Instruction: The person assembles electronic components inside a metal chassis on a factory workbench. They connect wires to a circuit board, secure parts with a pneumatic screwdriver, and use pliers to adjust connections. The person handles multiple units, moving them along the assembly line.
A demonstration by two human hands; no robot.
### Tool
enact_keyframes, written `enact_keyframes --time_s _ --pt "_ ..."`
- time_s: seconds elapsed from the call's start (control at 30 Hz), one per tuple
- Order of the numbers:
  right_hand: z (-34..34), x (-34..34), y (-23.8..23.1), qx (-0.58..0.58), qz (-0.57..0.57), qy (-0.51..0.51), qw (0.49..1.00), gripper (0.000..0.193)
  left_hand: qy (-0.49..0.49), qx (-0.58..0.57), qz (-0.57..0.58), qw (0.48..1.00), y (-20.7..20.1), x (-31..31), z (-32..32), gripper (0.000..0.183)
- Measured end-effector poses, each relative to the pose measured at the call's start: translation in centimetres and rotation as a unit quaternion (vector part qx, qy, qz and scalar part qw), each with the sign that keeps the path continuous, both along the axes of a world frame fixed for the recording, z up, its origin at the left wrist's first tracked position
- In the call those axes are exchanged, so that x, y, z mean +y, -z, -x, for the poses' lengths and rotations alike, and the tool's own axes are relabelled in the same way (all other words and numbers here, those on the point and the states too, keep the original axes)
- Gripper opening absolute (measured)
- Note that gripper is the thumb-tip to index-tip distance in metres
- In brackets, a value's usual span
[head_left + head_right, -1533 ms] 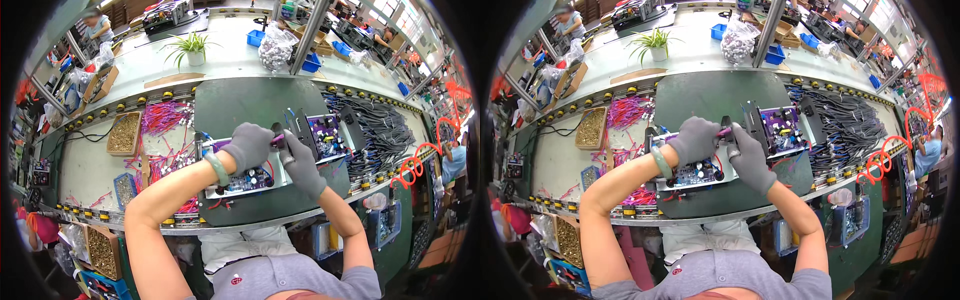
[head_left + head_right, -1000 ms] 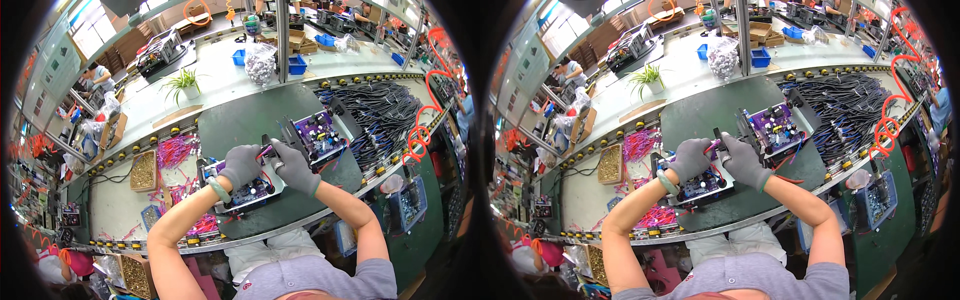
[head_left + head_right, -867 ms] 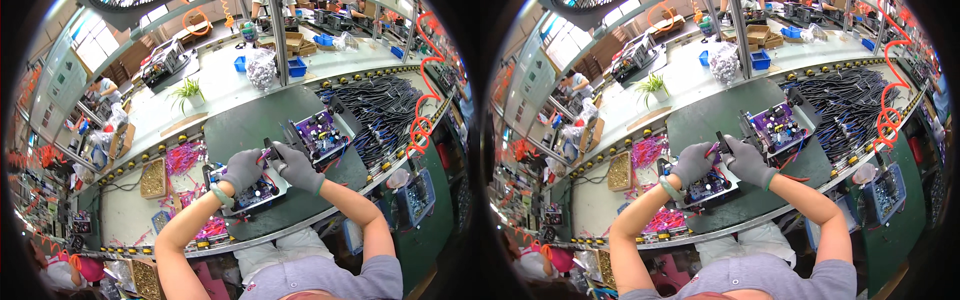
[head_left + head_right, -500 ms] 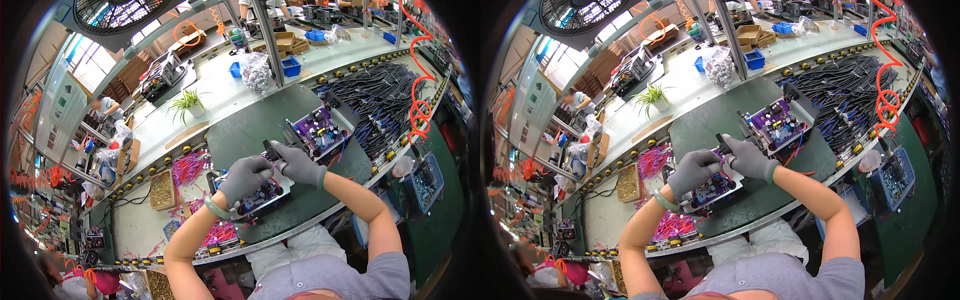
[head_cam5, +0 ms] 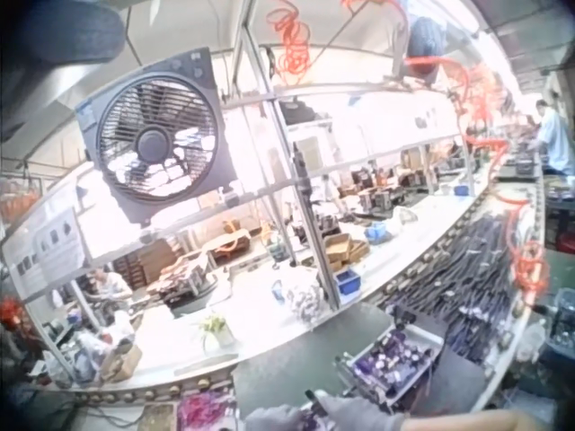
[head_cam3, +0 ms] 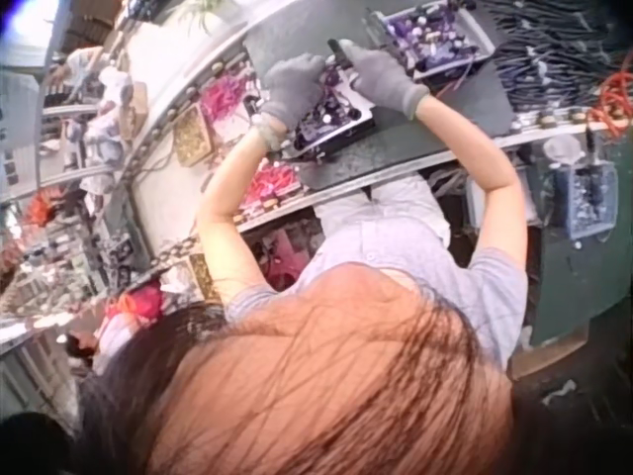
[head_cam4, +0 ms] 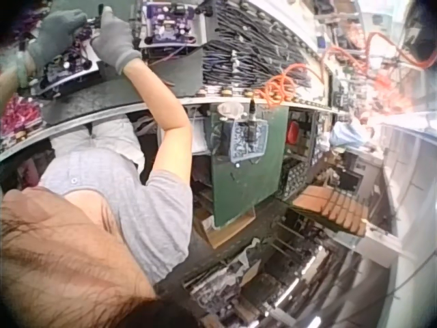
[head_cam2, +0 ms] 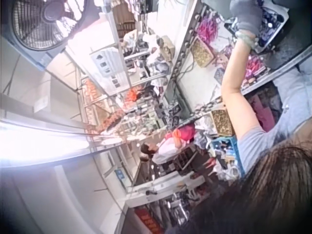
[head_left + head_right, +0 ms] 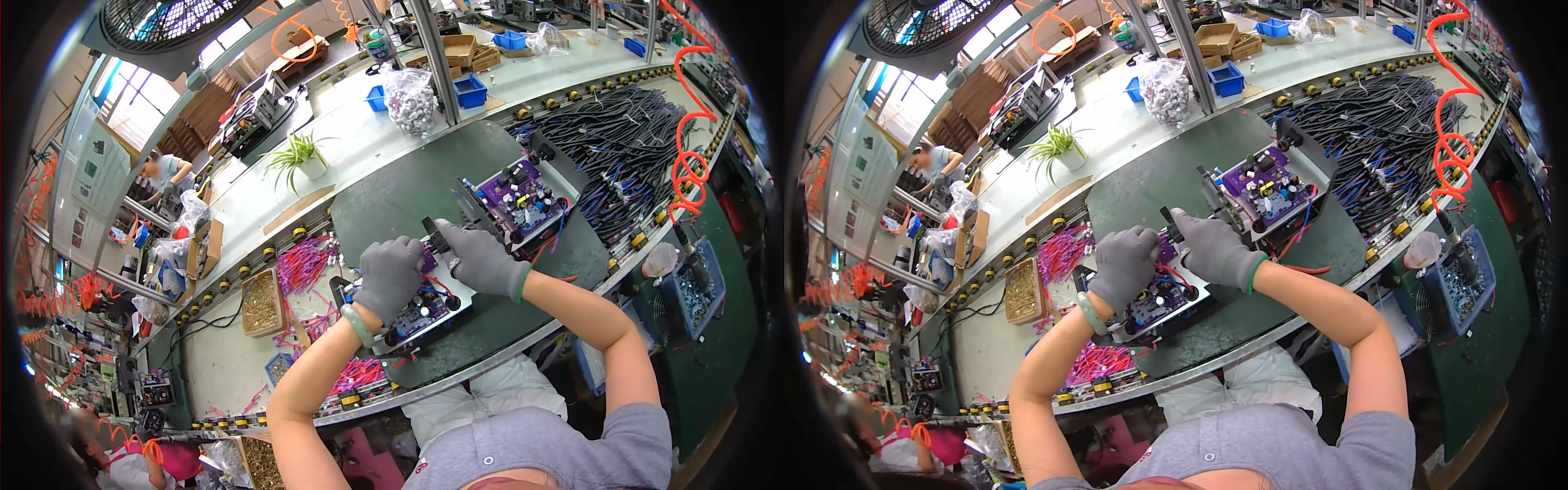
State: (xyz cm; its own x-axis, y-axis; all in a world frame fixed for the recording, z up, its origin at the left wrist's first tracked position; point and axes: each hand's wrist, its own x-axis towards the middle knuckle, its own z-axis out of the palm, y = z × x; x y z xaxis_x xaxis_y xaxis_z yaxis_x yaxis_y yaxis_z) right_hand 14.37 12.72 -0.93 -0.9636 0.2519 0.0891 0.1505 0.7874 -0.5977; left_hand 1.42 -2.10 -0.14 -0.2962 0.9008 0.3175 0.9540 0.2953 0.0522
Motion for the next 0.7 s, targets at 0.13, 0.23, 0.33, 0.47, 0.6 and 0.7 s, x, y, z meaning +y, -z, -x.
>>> enact_keyframes --time_s 0.13,0.23,0.33,0.47,0.6,0.7 --pt "-0.1 0.1 0.1 0.016 0.02 -0.007 1.0 0.063 0.009 -0.059 -0.009 0.998 0.0 -0.2 0.8 0.007" --pt "-0.1 0.2 -0.5 -0.003 0.017 -0.01 1.0 0.064 0.014 -0.08 -0.001 0.997 -0.3 -0.4 0.8 0.008" --pt "0.0 0.3 0.9 0.062 0.005 -0.008 0.998 0.055 0.03 -0.08 0.011 0.996 -0.4 -0.3 1.1 0.008" --pt "0.0 0.4 1.0 0.065 0.022 -0.003 0.998 0.055 0.011 -0.094 0.004 0.996 0.1 -0.2 1.1 0.008" --pt "0.0 0.2 1.3 0.074 0.028 0.0 0.997 0.055 0.036 -0.075 -0.025 0.996 0.6 0.1 0.9 0.007" --pt "0.0 0.0 1.4 0.074 0.018 0.005 0.997 0.055 0.069 -0.049 -0.029 0.996 0.6 0.5 1.1 0.007"
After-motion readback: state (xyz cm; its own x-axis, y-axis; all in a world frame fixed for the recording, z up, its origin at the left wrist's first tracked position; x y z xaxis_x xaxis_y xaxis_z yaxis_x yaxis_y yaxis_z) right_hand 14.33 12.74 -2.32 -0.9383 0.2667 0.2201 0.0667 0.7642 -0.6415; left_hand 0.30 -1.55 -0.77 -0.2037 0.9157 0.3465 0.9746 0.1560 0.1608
